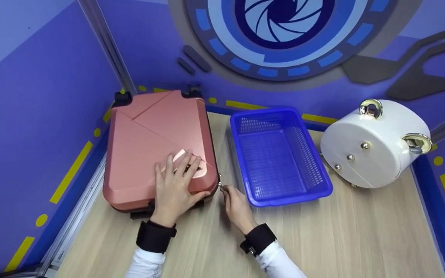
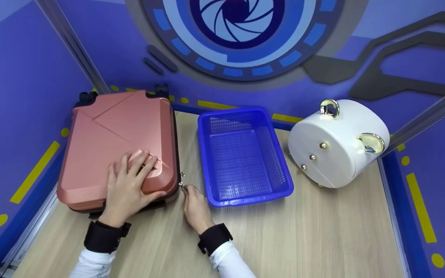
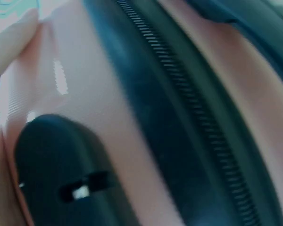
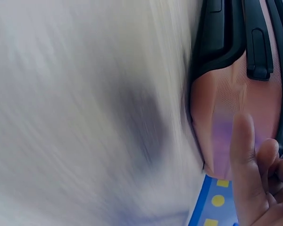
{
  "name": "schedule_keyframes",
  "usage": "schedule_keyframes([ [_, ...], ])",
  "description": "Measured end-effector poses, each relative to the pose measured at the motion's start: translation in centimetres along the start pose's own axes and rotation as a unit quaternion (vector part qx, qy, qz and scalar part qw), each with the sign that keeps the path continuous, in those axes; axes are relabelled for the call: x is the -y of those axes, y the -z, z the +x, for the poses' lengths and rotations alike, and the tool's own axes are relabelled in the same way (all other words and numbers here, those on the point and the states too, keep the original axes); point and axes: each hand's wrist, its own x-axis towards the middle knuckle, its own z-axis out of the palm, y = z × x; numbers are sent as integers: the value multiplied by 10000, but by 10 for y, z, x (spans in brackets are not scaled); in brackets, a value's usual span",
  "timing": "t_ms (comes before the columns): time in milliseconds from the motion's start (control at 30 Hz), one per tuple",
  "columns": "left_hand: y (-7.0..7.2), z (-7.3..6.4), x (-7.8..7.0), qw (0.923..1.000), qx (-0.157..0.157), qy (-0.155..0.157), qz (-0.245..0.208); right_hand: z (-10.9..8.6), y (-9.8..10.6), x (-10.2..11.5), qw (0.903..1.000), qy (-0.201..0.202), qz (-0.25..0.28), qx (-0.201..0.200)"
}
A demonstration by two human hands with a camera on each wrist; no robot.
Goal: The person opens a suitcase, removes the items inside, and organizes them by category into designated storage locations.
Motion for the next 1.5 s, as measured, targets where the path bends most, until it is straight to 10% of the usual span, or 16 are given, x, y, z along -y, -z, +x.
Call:
schedule_keyframes([
  [1500,-5,5,-26,9953,204,340,880,-25,6,8,9993,212,-260,150],
])
